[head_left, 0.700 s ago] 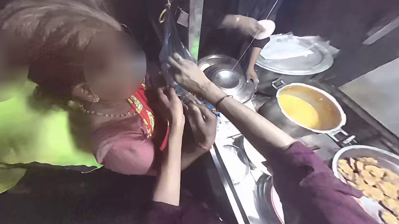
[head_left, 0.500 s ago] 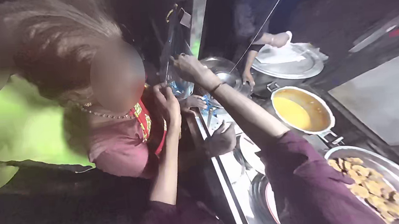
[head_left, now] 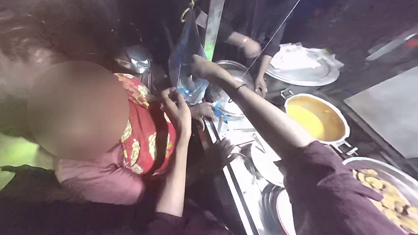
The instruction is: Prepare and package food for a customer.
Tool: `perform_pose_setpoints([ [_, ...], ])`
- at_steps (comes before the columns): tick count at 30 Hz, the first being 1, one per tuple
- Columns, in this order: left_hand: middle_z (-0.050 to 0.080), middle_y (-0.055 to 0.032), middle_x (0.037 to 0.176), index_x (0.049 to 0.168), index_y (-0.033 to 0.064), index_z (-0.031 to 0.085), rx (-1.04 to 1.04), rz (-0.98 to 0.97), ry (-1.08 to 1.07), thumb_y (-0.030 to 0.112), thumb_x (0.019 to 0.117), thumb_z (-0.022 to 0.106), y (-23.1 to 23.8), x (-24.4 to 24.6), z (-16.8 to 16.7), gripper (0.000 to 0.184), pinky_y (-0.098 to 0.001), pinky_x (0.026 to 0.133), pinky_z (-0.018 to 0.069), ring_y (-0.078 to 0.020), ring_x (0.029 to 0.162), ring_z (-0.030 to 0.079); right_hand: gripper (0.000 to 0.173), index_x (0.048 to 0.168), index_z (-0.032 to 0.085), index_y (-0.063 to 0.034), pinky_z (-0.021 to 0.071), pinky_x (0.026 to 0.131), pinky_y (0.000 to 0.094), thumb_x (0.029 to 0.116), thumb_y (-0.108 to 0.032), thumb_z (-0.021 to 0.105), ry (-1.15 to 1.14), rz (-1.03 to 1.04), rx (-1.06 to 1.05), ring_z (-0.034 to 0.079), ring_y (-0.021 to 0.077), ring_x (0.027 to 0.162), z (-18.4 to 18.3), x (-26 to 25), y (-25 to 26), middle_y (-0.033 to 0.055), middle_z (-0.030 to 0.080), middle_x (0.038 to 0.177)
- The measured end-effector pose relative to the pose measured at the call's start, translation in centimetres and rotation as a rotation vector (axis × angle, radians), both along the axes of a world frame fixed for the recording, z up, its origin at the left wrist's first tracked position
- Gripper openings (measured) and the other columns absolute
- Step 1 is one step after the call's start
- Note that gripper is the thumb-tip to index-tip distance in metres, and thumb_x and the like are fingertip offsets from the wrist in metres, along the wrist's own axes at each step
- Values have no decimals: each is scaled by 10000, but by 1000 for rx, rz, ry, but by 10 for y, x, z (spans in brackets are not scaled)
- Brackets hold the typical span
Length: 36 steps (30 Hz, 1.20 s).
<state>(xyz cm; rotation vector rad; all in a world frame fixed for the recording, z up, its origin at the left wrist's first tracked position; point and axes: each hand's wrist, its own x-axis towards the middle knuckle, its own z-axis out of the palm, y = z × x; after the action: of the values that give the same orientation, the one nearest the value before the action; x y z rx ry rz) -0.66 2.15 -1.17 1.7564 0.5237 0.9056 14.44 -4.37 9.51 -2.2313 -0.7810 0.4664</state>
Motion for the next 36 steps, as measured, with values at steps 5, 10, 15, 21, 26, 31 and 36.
perform_pose_setpoints([
  [5,668,-62,1051,1363,168,551,46,7,25,250,1041,545,-3,8,-2,332,-374,672,560,-178,813,646,243,1030,665,10,560,845,583,932,-210,702,-303,-76,-126,701,364,972,-1,-4,1,202,699,1011],
  [10,643,-97,1172,1373,59,503,151,75,-34,121,965,615,-9,13,13,427,-332,872,554,-163,1033,636,250,932,664,-28,578,769,546,790,-193,788,-482,-206,-26,708,325,902,-14,-4,-3,155,700,933],
  [15,381,-72,1607,1226,118,649,524,30,54,19,930,554,-8,16,16,327,-439,1145,410,-256,1443,410,168,862,707,-74,572,732,538,807,-205,797,-448,-203,20,707,285,826,-5,-6,-10,104,711,846],
  [21,273,-81,1677,1234,63,687,618,-33,238,30,934,596,-17,19,19,314,-497,1104,469,-287,1448,427,183,871,702,-87,551,687,548,850,-266,733,-645,-252,-64,707,322,843,12,-21,-21,114,703,848],
  [26,458,-205,1529,1341,125,656,668,-61,415,90,926,612,-17,37,27,419,-572,1098,436,-387,1388,469,212,1036,694,-131,564,700,536,890,-277,742,-532,-280,39,700,267,842,27,-13,-39,66,702,884],
  [31,600,-238,1360,1346,64,632,628,-94,535,165,983,550,-16,50,29,386,-612,1037,463,-410,1281,568,266,1155,640,-80,601,681,375,949,-229,715,-584,-436,446,702,139,749,51,-16,-76,23,704,848],
  [36,518,-180,1503,1374,113,632,415,-122,219,279,1031,544,-19,44,29,391,-569,1063,472,-348,1357,527,71,940,593,-90,536,616,225,1006,-66,589,-184,-507,1032,590,48,666,39,-26,-144,-23,605,791],
])
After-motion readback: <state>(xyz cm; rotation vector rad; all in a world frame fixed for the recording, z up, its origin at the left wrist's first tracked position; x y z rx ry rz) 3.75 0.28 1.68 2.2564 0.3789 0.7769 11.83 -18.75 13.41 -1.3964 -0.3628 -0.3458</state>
